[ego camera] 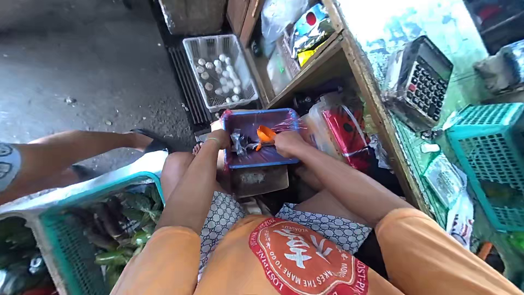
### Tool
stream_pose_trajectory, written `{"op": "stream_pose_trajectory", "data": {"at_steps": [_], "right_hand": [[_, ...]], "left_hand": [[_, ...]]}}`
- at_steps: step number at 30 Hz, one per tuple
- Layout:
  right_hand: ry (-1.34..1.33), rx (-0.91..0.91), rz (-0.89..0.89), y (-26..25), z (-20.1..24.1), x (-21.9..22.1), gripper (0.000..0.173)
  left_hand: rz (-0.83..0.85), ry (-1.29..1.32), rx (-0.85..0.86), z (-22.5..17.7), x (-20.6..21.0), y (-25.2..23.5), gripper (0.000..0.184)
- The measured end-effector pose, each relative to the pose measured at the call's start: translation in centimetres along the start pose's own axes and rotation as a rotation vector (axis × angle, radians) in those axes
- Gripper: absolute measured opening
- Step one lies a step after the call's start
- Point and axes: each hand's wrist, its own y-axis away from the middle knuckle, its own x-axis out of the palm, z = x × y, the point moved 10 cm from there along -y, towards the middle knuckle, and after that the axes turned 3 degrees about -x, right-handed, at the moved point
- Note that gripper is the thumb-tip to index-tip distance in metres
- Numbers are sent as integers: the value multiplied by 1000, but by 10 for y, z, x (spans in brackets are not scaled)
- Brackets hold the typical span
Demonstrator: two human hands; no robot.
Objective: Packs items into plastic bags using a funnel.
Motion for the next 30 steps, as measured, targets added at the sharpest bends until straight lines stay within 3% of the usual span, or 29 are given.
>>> {"op": "stream_pose_trajectory", "data": {"at_steps": [4,9,12,16,19,22,27,30], "right_hand": [[155,-1,89,-28,21,8,18],[153,6,69,-19,15,-2,19],[117,-4,46,2,2,-3,19],[-40,-37,-56,37,-26,-4,27],[-251,-59,-129,67,-61,3,33],[-624,-133,-210,93,-91,21,33],[-1502,-336,-382,138,-95,36,25],[-1746,-621,-485,163,-67,10,24]], "left_hand": [[-66,106,68,-10,-7,-4,32],[-115,106,144,-25,-15,1,29],[-223,128,333,-63,-21,16,38],[-263,56,567,-129,12,28,51],[-243,75,601,-141,21,27,19],[-163,297,542,-145,-13,59,21],[-232,548,689,-203,-116,169,11],[-405,485,831,-258,-178,258,10]]}}
